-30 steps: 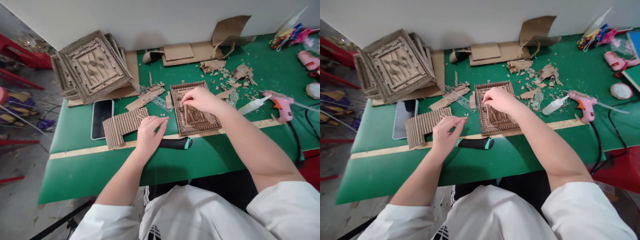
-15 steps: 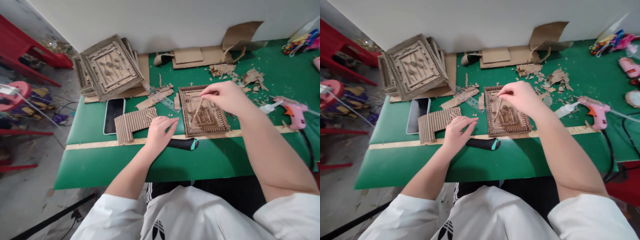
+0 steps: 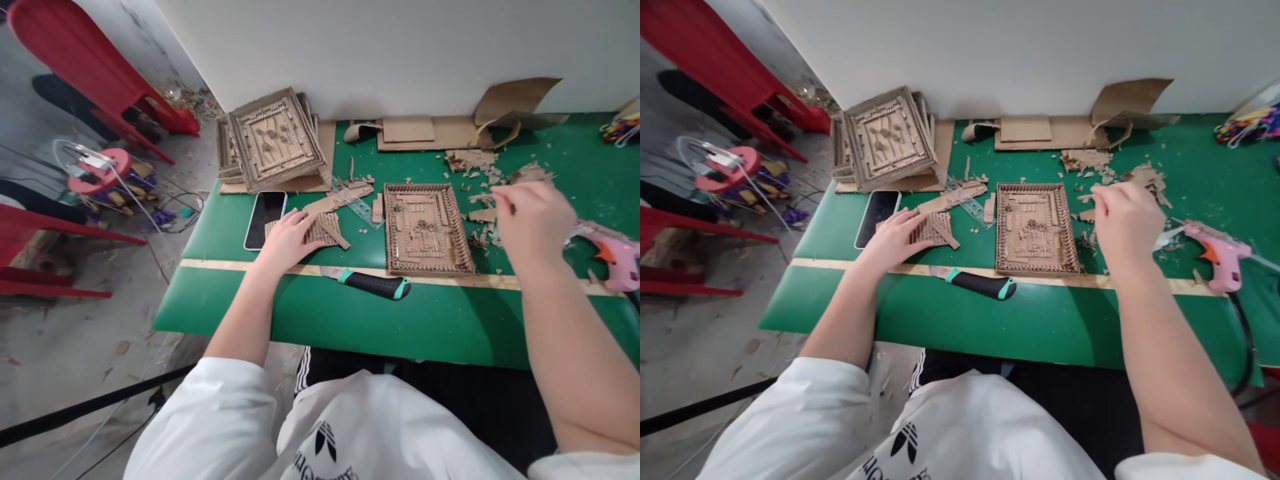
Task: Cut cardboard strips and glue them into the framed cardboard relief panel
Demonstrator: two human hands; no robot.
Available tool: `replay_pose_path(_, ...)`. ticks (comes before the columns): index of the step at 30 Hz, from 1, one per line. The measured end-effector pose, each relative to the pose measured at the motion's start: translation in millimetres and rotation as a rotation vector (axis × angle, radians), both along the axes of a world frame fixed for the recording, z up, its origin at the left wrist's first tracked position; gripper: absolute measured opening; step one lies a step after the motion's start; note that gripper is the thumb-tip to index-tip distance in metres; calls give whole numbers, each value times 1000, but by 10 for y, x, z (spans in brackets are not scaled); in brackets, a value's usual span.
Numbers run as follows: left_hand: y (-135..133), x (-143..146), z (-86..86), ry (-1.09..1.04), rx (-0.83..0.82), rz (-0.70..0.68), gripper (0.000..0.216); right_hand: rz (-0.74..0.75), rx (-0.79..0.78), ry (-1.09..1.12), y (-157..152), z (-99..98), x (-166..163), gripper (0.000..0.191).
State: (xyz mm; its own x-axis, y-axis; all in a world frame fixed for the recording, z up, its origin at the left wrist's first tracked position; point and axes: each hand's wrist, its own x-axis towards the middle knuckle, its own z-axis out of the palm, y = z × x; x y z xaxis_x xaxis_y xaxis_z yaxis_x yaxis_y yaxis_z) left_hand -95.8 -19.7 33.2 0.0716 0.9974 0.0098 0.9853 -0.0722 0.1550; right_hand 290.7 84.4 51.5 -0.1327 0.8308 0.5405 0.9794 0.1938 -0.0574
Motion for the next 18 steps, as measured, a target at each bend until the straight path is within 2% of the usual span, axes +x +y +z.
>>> replay_pose_path(3,-6,-152,-23,95,-62,28,78,-5,-111,-47,-91,-79,-130,25)
replay_pose_path(6,1,-183,-31,112,-16,12,82,90,-154,6,-287,-75,-418,29)
replay_pose_path(9,-4,-173,-27,123,148,-17,71,327,-331,30,-539,-24,-865,33)
replay_pose_path(13,-54,-133,-14,112,361,-67,53,568,-568,-123,-803,-18,-1559,36)
replay_pose_path(15,-93,-100,3,119,417,-88,49,581,-621,-188,-868,-56,-1834,39)
replay_pose_path(18,-159,-51,39,145,458,-114,45,538,-651,-199,-906,-113,-2030,27)
